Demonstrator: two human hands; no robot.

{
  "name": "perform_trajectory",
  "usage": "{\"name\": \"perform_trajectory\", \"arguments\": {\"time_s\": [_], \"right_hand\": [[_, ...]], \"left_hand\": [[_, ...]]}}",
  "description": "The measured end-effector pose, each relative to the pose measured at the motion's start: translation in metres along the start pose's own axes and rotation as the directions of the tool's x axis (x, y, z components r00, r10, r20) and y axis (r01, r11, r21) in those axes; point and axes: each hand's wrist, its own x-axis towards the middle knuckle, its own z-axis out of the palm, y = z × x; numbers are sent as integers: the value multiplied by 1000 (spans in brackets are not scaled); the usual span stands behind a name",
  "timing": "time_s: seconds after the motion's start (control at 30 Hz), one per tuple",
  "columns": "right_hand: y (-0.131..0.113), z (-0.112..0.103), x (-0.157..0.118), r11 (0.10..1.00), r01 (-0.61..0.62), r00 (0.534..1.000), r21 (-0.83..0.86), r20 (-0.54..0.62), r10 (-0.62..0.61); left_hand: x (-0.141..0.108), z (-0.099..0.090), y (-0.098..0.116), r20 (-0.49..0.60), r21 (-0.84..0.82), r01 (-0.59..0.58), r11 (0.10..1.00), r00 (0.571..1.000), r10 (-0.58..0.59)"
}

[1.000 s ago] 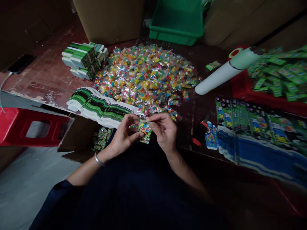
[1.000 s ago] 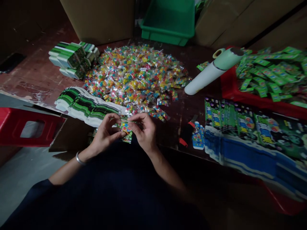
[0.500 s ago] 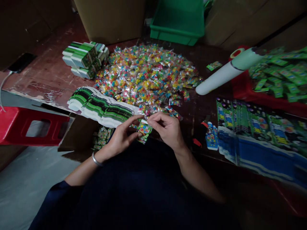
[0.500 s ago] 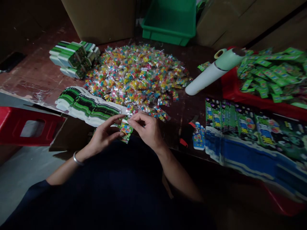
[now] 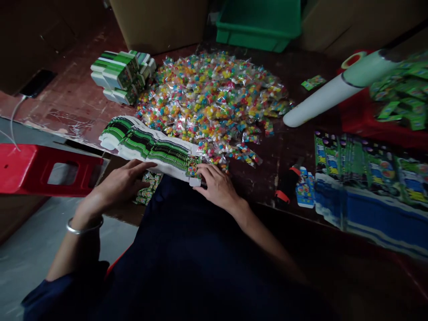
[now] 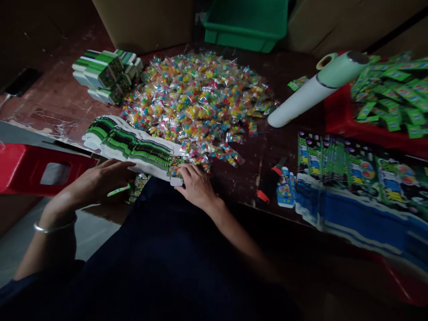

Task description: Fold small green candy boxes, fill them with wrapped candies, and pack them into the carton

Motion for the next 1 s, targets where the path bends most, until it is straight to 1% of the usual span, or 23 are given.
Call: {"name": "perform_trajectory", "arguments": {"time_s": [0.03, 0.07, 0.1, 0.13, 0.17, 0.2, 0.27, 0.3, 0.33, 0.37, 0.4, 0.43, 0.47, 0.53, 0.6, 0.7, 0.77, 0.83, 0.93, 1.0], "right_hand": [[1, 1, -1, 1000, 19, 1000, -5, -2, -19], [1, 1, -2, 999, 45, 999, 2, -11, -45], [2, 0, -3, 998, 68, 997, 10, -36, -68], [3, -3, -5, 996, 85, 993, 11, -82, -83], [3, -6, -7, 996, 88, 985, 4, -150, -87], [2, -10, -9, 997, 82, 969, -9, -233, -82], [-1, -17, -15, 997, 65, 919, -38, -387, -75], [-4, -20, -17, 996, 73, 898, -45, -432, -85], [-8, -22, -20, 994, 97, 886, -46, -451, -107], [-12, -23, -22, 991, 126, 881, -43, -455, -132], [-16, -23, -24, 987, 155, 880, -36, -449, -154], [-20, -23, -25, 984, 178, 883, -24, -436, -170], [-23, -23, -26, 980, 199, 889, -5, -420, -182], [-27, -23, -24, 972, 227, 906, 63, -381, -187], [-28, -26, -21, 961, 202, 933, 189, -335, -130], [-27, -36, -13, 933, 80, 974, 350, -226, 1], [-27, -45, -8, 921, 4, 989, 389, -139, 54], [-26, -54, -5, 901, -53, 993, 430, -71, 92], [-26, -65, -2, 835, -111, 994, 540, 49, 100], [-27, -69, -1, 793, -145, 989, 592, 122, 89]], "left_hand": [[2, 2, 3, -15, -69, 6, 998, 1000, -7], [6, 7, 9, -12, -171, 14, 985, 1000, -16], [11, 15, 16, 2, -299, 22, 954, 1000, -23], [17, 24, 24, 23, -439, 37, 898, 999, -29], [23, 36, 32, 55, -565, 63, 823, 998, -39], [30, 48, 40, 71, -688, 92, 720, 996, -60], [43, 75, 53, 123, -881, 162, 445, 986, -115], [50, 87, 57, 148, -934, 187, 304, 978, -147], [56, 97, 61, 182, -961, 209, 179, 971, -159], [61, 104, 64, 206, -973, 219, 76, 967, -151], [65, 109, 67, 223, -974, 225, -2, 965, -134], [68, 111, 68, 238, -971, 233, -57, 965, -107], [71, 112, 69, 245, -967, 238, -89, 966, -80], [72, 108, 70, 237, -968, 231, -102, 970, -50], [71, 101, 69, 208, -977, 206, -58, 978, -32], [67, 93, 68, 196, -978, 192, 78, 980, 43], [64, 88, 67, 199, -970, 185, 159, 977, 77], [61, 84, 67, 202, -960, 176, 217, 974, 101], [57, 79, 69, 250, -928, 186, 323, 953, 170], [55, 79, 72, 257, -903, 169, 395, 950, 179]]}}
